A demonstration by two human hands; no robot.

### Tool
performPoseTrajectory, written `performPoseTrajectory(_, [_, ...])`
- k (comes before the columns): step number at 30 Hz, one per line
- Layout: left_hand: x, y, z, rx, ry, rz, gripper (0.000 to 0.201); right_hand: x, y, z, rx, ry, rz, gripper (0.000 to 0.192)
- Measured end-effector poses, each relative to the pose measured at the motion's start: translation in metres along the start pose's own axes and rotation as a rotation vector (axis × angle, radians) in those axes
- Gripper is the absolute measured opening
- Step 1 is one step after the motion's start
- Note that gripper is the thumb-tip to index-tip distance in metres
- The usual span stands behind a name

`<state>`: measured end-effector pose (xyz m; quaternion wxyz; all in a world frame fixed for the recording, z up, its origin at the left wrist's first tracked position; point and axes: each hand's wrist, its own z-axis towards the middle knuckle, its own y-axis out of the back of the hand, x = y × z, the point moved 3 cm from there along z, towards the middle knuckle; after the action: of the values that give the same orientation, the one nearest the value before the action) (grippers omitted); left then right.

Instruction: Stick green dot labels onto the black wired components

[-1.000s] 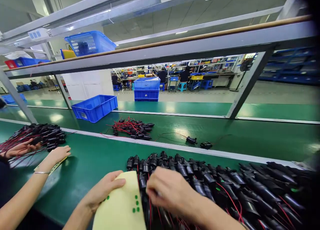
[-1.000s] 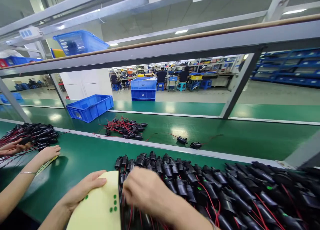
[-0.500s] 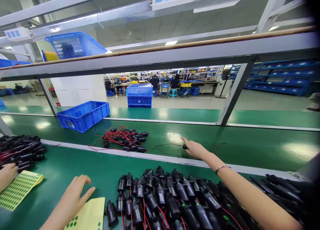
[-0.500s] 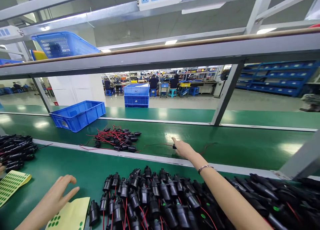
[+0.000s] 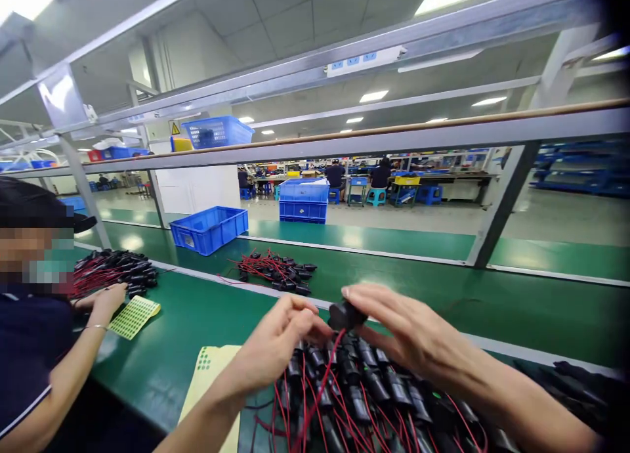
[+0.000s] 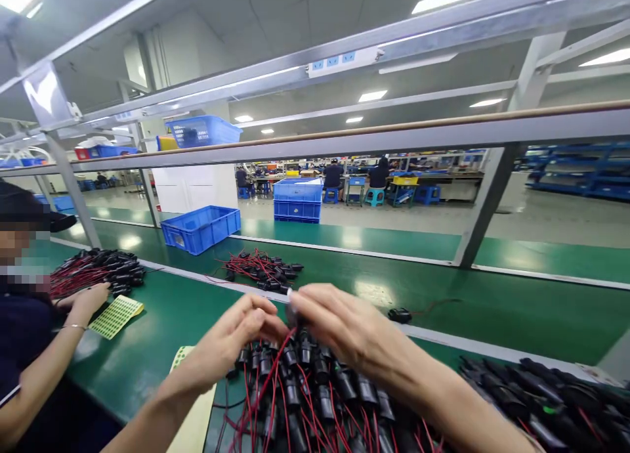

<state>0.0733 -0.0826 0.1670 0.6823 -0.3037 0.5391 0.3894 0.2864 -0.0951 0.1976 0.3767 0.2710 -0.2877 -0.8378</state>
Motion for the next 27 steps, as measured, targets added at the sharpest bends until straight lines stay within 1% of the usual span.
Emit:
performPoseTrajectory(2, [0.012, -0.021, -0.014, 0.145, 0.126, -0.295, 0.046, 0.034, 0.009, 0.005, -0.012, 0.126, -0.011, 0.043])
performPoseTrajectory(3, [0.019, -0.029, -0.022, 0.185, 0.179, -0.394, 0.046, 0.048, 0.012, 0.005, -0.018, 0.193, -0.038, 0.039])
performPoseTrajectory(5, [0.029, -0.037, -0.037, 0.209, 0.234, -0.508, 0.045, 0.066, 0.014, 0.004, -0.027, 0.259, -0.058, 0.035])
performPoseTrajectory(6, [0.033, -0.039, -0.044, 0.202, 0.236, -0.536, 0.046, 0.071, 0.013, 0.001, -0.035, 0.251, -0.046, 0.035])
performPoseTrajectory(7, [0.035, -0.039, -0.050, 0.190, 0.223, -0.550, 0.050, 0.073, 0.012, -0.002, -0.044, 0.211, -0.018, 0.035])
performPoseTrajectory(9, [0.037, -0.037, -0.061, 0.157, 0.164, -0.525, 0.056, 0.070, 0.009, -0.009, -0.083, 0.053, 0.039, 0.034])
performPoseTrajectory(11, [0.039, -0.034, -0.068, 0.099, 0.096, -0.452, 0.054, 0.064, 0.007, -0.016, -0.144, -0.165, 0.089, 0.032])
performPoseTrajectory(13, [0.044, -0.032, -0.074, 0.024, 0.053, -0.373, 0.050, 0.061, 0.008, -0.019, -0.189, -0.374, 0.182, 0.022])
performPoseTrajectory(14, [0.047, -0.032, -0.077, -0.016, 0.040, -0.331, 0.049, 0.061, 0.009, -0.019, -0.201, -0.449, 0.255, 0.016])
performPoseTrajectory(15, [0.050, -0.032, -0.079, -0.052, 0.026, -0.286, 0.048, 0.063, 0.009, -0.019, -0.196, -0.507, 0.341, 0.015])
performPoseTrajectory(17, [0.055, -0.033, -0.082, -0.106, -0.008, -0.198, 0.046, 0.068, 0.007, -0.019, -0.155, -0.599, 0.520, 0.024])
performPoseTrajectory(18, [0.057, -0.035, -0.083, -0.125, -0.028, -0.169, 0.046, 0.071, 0.005, -0.019, -0.115, -0.643, 0.600, 0.026])
performPoseTrajectory(21, [0.060, -0.038, -0.086, -0.196, -0.051, -0.144, 0.045, 0.079, -0.007, -0.025, 0.042, -0.748, 0.771, 0.023])
performPoseTrajectory(22, [0.060, -0.039, -0.086, -0.226, -0.049, -0.141, 0.045, 0.081, -0.012, -0.027, 0.085, -0.768, 0.803, 0.021])
performPoseTrajectory(24, [0.060, -0.040, -0.086, -0.278, -0.054, -0.139, 0.046, 0.085, -0.020, -0.030, 0.128, -0.788, 0.843, 0.017])
performPoseTrajectory(27, [0.059, -0.042, -0.083, -0.331, -0.096, -0.148, 0.050, 0.090, -0.029, -0.031, 0.120, -0.787, 0.853, 0.014])
